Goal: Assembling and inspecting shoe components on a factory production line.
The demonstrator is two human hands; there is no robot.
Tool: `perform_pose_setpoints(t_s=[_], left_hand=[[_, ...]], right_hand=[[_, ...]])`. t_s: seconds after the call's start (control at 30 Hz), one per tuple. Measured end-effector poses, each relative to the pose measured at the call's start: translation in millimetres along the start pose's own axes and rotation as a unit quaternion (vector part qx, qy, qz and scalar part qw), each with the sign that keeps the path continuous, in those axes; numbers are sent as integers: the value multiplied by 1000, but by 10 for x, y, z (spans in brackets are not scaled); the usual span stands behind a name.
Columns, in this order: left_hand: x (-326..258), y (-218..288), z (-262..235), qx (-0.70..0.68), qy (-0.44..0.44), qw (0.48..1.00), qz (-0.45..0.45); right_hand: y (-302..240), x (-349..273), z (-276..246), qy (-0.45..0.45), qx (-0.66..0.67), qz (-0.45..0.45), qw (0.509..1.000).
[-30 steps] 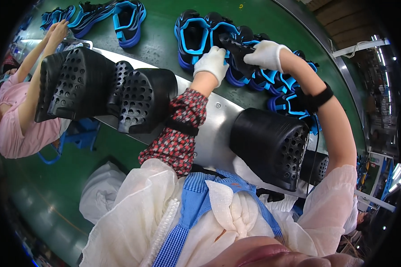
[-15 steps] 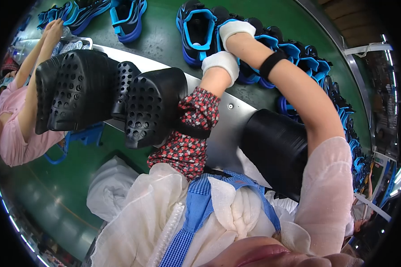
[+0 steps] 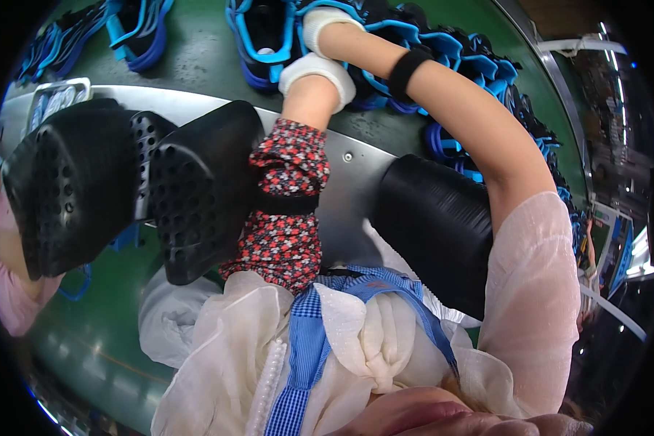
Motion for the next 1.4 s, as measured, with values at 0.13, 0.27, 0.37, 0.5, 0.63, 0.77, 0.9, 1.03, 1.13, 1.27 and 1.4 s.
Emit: perform_pose_setpoints(t_s=[0.13,0.27,0.37,0.5,0.63,0.77,0.9,1.03,1.13,1.27,1.4], left_hand=[[33,-51,25,37,-28,999,-28],[-33,-71,-79,10,48,998,-32],[100,-8,23,11,43,998,-37],[98,-167,38,12,25,997,-74],[117,-308,-18,18,62,995,-80],[82,-202,-100,-14,90,993,-76],[-98,-248,-182,54,206,973,-93],[-280,48,-299,112,405,907,-17],[-224,208,-318,103,341,934,17],[15,188,-154,27,200,979,-5],[83,240,-83,15,126,991,-32]], right_hand=[[42,-152,-224,36,325,205,923],[-37,112,-120,39,16,-73,996],[180,222,-18,93,54,-32,994],[-14,-164,-302,-93,-11,-103,990],[389,-827,-896,-124,101,-54,986],[1515,-1815,-1446,-42,-101,25,994],[2349,-2697,-899,-189,132,340,912],[2523,-3116,21,-159,395,393,815],[2280,-2983,109,-107,339,385,852],[2193,-2845,330,-48,299,385,872],[2383,-2893,270,-16,210,376,902]])
Point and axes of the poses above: each hand's wrist, its own x-axis towards the middle knuckle, its own z-axis out of the palm, y = z × x, the point moved 6 cm from there along x, towards the middle knuckle, and after that the axes turned 4 degrees about -z, right-handed, at the moved point
